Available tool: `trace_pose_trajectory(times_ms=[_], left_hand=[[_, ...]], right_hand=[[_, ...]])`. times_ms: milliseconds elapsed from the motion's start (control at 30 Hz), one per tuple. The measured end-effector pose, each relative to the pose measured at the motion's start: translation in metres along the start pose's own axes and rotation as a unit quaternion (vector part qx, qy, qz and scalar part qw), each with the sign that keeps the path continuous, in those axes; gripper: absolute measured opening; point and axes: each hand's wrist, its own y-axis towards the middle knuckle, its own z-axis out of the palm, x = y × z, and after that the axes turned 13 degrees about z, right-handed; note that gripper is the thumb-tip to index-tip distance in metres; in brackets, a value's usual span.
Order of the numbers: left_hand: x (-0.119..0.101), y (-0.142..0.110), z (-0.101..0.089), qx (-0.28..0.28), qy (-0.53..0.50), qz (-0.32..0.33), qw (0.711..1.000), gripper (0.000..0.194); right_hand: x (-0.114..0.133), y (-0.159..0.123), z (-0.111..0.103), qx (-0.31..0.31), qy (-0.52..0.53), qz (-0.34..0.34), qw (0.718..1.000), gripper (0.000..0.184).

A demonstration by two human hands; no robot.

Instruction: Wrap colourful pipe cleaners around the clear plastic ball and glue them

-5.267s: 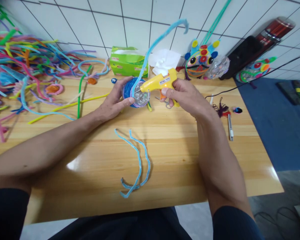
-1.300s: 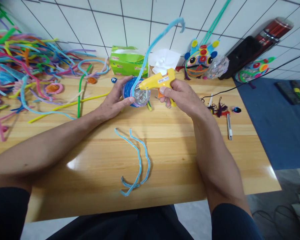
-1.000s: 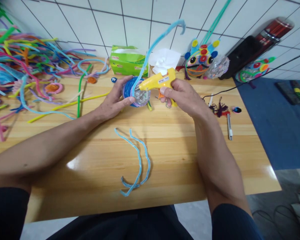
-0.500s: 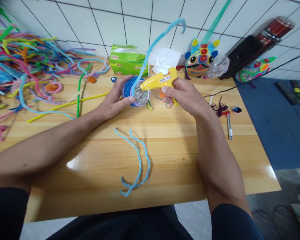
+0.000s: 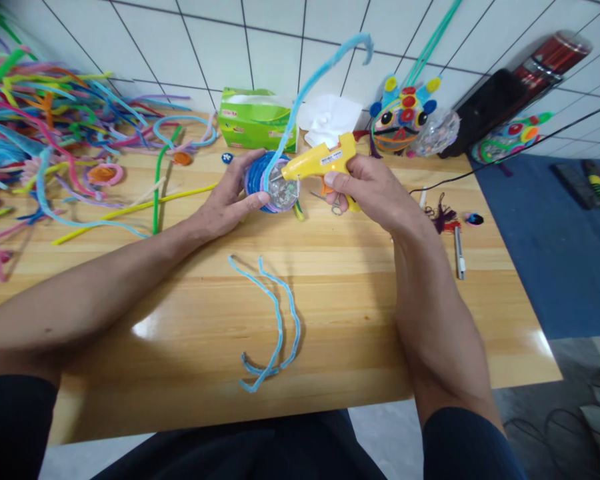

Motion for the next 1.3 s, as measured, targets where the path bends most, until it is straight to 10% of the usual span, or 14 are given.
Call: trace_pose_trajectory(times_ms=[1300], left_hand=[[-0.0042,0.0018,-0.0011,-0.001,-0.004,-0.005,1.000,0.089]], right_hand=[[0.0007,-0.0004,0.0030,-0.001,0.005,0.007,1.000,0.047]])
